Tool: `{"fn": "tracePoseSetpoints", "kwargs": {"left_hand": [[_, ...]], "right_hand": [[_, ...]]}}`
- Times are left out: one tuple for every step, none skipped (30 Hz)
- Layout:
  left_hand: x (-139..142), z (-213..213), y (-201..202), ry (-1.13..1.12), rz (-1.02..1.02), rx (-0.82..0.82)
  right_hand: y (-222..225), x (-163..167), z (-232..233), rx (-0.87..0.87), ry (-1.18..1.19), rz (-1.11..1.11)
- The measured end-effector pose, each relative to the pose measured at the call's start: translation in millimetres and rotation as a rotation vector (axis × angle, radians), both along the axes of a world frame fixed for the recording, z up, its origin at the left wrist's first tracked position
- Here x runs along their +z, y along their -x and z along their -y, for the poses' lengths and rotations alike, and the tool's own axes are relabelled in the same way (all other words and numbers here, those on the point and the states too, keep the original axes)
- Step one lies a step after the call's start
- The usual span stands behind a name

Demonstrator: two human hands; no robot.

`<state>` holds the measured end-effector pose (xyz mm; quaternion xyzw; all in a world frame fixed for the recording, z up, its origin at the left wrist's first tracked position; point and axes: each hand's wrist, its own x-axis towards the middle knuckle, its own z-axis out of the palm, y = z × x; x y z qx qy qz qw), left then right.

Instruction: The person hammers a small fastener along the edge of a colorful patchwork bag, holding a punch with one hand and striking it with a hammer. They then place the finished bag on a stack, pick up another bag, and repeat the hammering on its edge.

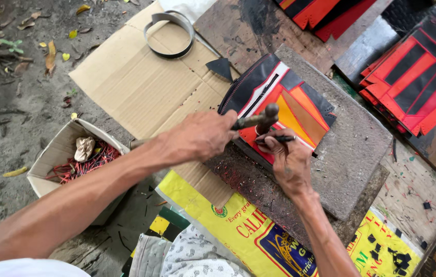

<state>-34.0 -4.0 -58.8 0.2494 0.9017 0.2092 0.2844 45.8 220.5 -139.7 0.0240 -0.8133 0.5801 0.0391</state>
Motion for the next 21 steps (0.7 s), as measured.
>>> {"fn": "tracePoseSetpoints", "kwargs": {"left_hand": [[2,1,1,0.010,0.043,0.040],[4,3,2,-0.020,0.014,0.057],[6,5,3,-0.051,-0.019,0.073],[7,8,4,-0.082,-0.050,0.089],[8,11,3,-0.111,-0.038,0.132],[9,15,3,-0.140,-0.028,0.173],[10,19,2,-0.167,-0.018,0.217],[10,22,2,-0.174,-0.034,0.228],[10,25,2,-0.180,-0.051,0.240],[9,27,1,-0.187,-0.067,0.251],[9,29,0,-0.177,-0.071,0.255],[8,30,0,-0.167,-0.073,0.256],[7,31,-1,-0.158,-0.076,0.257],[6,31,-2,-0.153,-0.078,0.246],[6,31,-2,-0.148,-0.080,0.234],[5,30,-3,-0.143,-0.082,0.224],[5,30,-3,-0.147,-0.098,0.203],[5,30,-4,-0.150,-0.115,0.183],[6,30,-4,-0.152,-0.131,0.162],[7,30,-5,-0.139,-0.118,0.166],[9,30,-5,-0.126,-0.108,0.168]], "right_hand": [[3,2,-2,0.021,0.026,0.019],[6,4,-3,0.047,-0.014,0.052],[9,7,-5,0.070,-0.055,0.081],[11,9,-7,0.094,-0.096,0.113],[12,11,-7,0.097,-0.078,0.131],[14,13,-6,0.099,-0.060,0.147],[16,15,-5,0.103,-0.041,0.164],[16,16,-4,0.103,-0.089,0.147],[17,18,-4,0.103,-0.137,0.130],[17,19,-3,0.103,-0.185,0.112],[17,20,-2,0.110,-0.194,0.095],[17,22,-2,0.115,-0.204,0.078],[16,23,-2,0.120,-0.214,0.060],[16,24,-1,0.115,-0.225,0.043],[16,25,0,0.110,-0.236,0.026],[16,25,2,0.107,-0.247,0.009],[16,26,3,0.100,-0.276,-0.011],[15,27,5,0.094,-0.306,-0.031],[15,27,6,0.088,-0.334,-0.051],[15,28,8,0.083,-0.352,-0.062],[15,28,10,0.077,-0.370,-0.077]]}}
